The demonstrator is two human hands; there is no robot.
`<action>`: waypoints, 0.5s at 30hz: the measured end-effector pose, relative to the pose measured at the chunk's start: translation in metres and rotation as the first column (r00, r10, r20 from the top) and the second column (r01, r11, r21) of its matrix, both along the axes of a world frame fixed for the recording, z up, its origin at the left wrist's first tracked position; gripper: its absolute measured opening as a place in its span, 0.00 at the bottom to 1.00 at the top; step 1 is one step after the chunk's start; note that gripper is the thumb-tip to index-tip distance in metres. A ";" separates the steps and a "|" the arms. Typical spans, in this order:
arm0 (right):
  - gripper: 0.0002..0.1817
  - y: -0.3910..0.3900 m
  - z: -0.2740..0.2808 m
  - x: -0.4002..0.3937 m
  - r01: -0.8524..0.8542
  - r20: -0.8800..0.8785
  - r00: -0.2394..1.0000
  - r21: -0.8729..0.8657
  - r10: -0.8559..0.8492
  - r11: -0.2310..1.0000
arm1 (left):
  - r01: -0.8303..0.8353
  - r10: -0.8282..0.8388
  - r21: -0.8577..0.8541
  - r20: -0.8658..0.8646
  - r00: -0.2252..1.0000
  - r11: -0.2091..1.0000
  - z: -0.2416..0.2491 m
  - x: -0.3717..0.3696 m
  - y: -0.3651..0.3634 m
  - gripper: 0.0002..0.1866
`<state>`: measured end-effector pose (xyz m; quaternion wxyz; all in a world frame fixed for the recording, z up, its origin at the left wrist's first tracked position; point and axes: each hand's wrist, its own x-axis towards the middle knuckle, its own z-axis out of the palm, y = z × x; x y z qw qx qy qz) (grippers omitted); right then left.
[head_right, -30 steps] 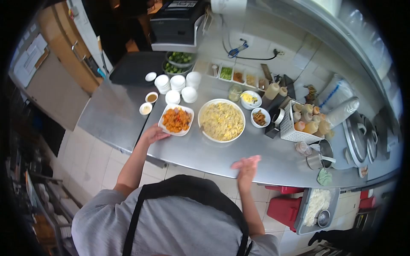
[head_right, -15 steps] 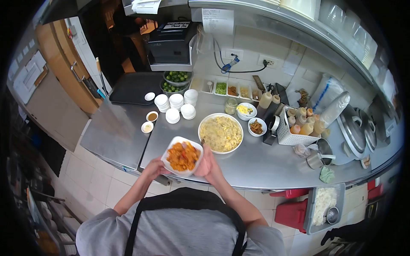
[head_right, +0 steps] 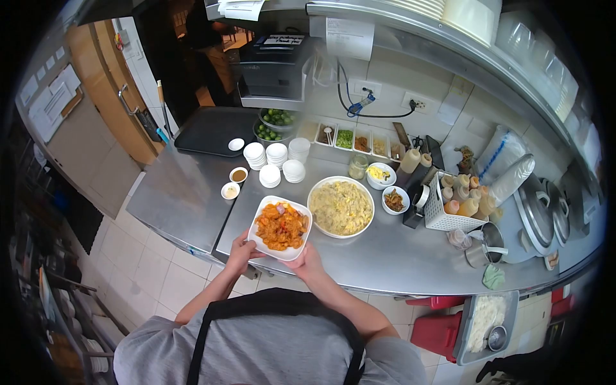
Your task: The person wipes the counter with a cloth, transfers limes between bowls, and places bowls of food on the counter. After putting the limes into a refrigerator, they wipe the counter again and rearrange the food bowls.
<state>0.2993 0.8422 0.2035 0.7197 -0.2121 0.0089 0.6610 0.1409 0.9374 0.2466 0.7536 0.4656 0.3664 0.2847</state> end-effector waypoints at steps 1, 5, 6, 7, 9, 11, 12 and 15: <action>0.21 0.000 0.005 0.005 0.012 0.062 0.998 -0.018 -0.011 1.000 | -0.006 0.008 0.047 -0.035 0.999 0.999 0.004 -0.004 0.002 0.26; 0.21 0.006 0.034 0.032 0.099 0.163 0.981 0.069 -0.109 0.993 | 0.201 -0.198 0.010 -0.138 0.971 0.980 0.017 -0.019 0.006 0.30; 0.21 0.010 0.040 0.038 0.066 0.157 0.985 0.072 -0.077 0.995 | 0.214 -0.218 -0.047 -0.130 0.967 0.976 0.023 -0.019 0.004 0.29; 0.22 0.013 0.047 0.041 0.033 0.152 0.987 0.073 -0.044 0.997 | 0.215 -0.219 -0.046 -0.130 0.967 0.976 0.025 -0.017 0.003 0.29; 0.24 0.023 0.064 0.032 -0.012 0.154 0.988 0.135 -0.009 0.991 | 0.312 -0.322 -0.166 -0.032 0.946 0.935 0.026 -0.013 0.000 0.28; 0.24 0.044 0.050 0.027 -0.520 -0.027 0.757 0.580 0.652 0.627 | 0.325 -0.324 -0.239 0.045 0.945 0.915 0.015 -0.006 -0.001 0.27; 0.24 0.034 0.035 0.016 -0.299 0.103 0.954 0.391 0.281 0.870 | 0.337 -0.314 -0.308 0.123 0.941 0.890 0.010 -0.004 -0.001 0.26; 0.23 0.024 0.031 0.000 -0.050 -0.099 0.993 0.183 0.069 0.982 | 0.302 -0.261 -0.324 0.163 0.951 0.896 0.006 0.001 0.001 0.24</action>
